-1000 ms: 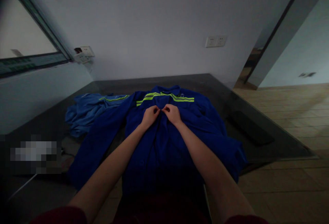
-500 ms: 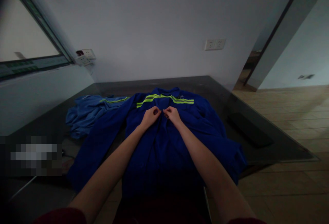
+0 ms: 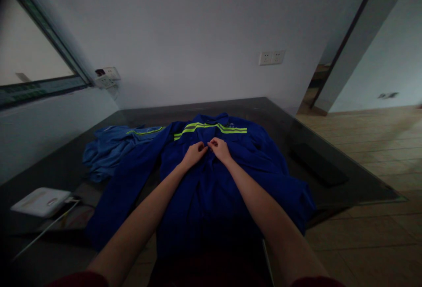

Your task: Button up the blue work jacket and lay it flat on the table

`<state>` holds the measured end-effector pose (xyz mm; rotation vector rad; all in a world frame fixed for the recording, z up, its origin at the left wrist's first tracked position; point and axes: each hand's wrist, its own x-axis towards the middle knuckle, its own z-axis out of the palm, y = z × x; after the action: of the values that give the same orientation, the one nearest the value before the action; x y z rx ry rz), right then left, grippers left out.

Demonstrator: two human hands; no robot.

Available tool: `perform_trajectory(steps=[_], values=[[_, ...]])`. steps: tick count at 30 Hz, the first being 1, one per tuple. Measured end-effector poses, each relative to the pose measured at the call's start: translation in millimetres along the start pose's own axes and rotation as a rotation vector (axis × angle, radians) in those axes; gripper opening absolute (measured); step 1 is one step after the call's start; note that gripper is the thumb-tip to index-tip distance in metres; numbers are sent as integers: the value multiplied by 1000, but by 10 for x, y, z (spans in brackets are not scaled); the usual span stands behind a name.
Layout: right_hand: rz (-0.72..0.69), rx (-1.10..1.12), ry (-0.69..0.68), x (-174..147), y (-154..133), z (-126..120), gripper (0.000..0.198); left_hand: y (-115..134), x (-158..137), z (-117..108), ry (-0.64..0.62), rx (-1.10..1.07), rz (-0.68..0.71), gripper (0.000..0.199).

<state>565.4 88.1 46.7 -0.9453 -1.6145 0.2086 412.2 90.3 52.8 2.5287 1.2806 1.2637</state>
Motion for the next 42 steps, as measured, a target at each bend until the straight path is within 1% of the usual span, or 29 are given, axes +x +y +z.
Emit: perform_trajectory(steps=[3,5,8,12,17,21,25,27,29,32,35,39,42], values=[[94,106,-5,11,-1,-4,18,-5,19,-5,15,-60,42,11],[127,144,-12,19,1,-4,19,-1,27,-21,17,-98,57,8],[136,183,-15,27,7,-3,20,12,29,-54,14,-131,64,8],[135,202,-13,25,8,-5,22,15,32,-97,-32,-146,84,8],[157,246,-34,11,-12,-15,22,-31,54,-105,-59,-145,105,10],[127,208,-75,-2,-25,-19,21,-71,53,-48,35,-141,105,7],[31,78,-66,-22,-34,-12,22,-75,60,2,108,-223,106,4],[-19,12,-42,-32,-48,-9,22,-70,77,6,102,-321,79,5],[-38,-20,-27,-42,-70,-10,23,-63,96,1,57,-467,8,7],[-23,0,-30,-53,-115,-19,25,-45,109,-13,-21,-726,-135,11],[-6,38,-34,-60,-153,-31,26,-16,93,-36,-44,-910,-224,17],[9,78,-24,-61,-163,-34,26,22,63,-71,-59,-1024,-272,21],[10,75,-24,-56,-145,-34,26,49,46,-95,-84,-1028,-295,18]])
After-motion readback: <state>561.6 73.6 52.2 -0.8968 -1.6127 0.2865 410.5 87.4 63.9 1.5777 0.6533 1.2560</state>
